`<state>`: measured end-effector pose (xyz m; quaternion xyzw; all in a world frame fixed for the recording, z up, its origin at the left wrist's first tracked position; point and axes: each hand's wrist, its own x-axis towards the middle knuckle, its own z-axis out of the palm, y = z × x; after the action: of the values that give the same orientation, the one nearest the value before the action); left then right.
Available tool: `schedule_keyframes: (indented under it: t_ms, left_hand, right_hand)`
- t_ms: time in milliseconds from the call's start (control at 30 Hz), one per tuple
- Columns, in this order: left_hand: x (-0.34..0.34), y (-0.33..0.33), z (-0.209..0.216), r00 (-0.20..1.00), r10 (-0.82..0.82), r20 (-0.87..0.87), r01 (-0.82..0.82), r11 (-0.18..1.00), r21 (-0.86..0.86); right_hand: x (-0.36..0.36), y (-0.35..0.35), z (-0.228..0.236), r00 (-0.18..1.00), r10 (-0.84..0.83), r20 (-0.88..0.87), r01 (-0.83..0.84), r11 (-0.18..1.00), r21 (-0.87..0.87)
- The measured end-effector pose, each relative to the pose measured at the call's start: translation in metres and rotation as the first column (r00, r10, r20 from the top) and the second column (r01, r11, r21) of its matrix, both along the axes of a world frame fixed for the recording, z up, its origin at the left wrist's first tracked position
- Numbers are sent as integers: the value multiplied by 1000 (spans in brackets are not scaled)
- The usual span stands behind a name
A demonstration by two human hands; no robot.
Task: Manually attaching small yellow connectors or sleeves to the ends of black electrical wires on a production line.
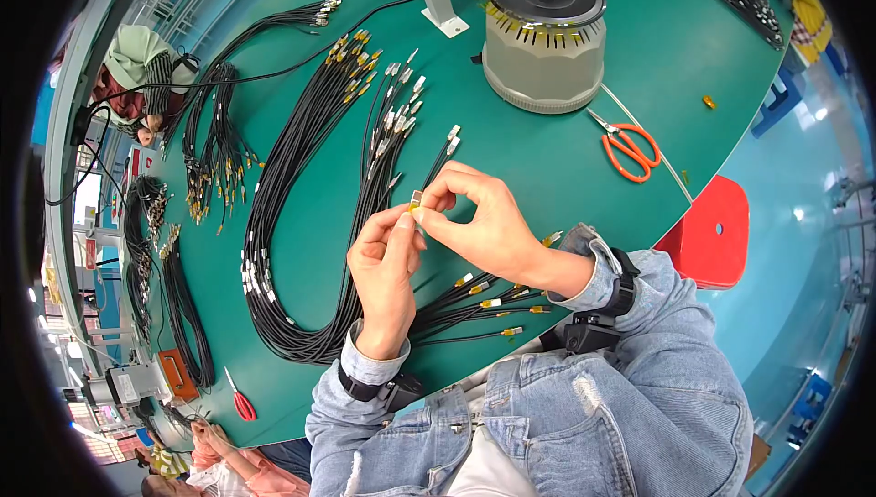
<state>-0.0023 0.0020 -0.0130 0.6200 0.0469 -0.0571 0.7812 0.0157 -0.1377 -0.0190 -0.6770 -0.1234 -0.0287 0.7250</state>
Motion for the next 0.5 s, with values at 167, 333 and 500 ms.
schedule_keyframes:
  t_ms: [167, 333, 500]
  left_hand:
    - [0, 0, 1, 1000, -6, -7, 5, 1000, -21]
    - [2, -1, 2, 998, -3, -55, 2, 999, -32]
    - [6, 4, 0, 995, 3, -98, -15, 992, -124]
  right_hand:
    - [0, 0, 0, 1000, -5, -15, 5, 1000, -14]
    - [0, 1, 0, 1000, 3, -16, -4, 999, -37]
    - [0, 1, 2, 1000, 10, 12, -9, 998, -68]
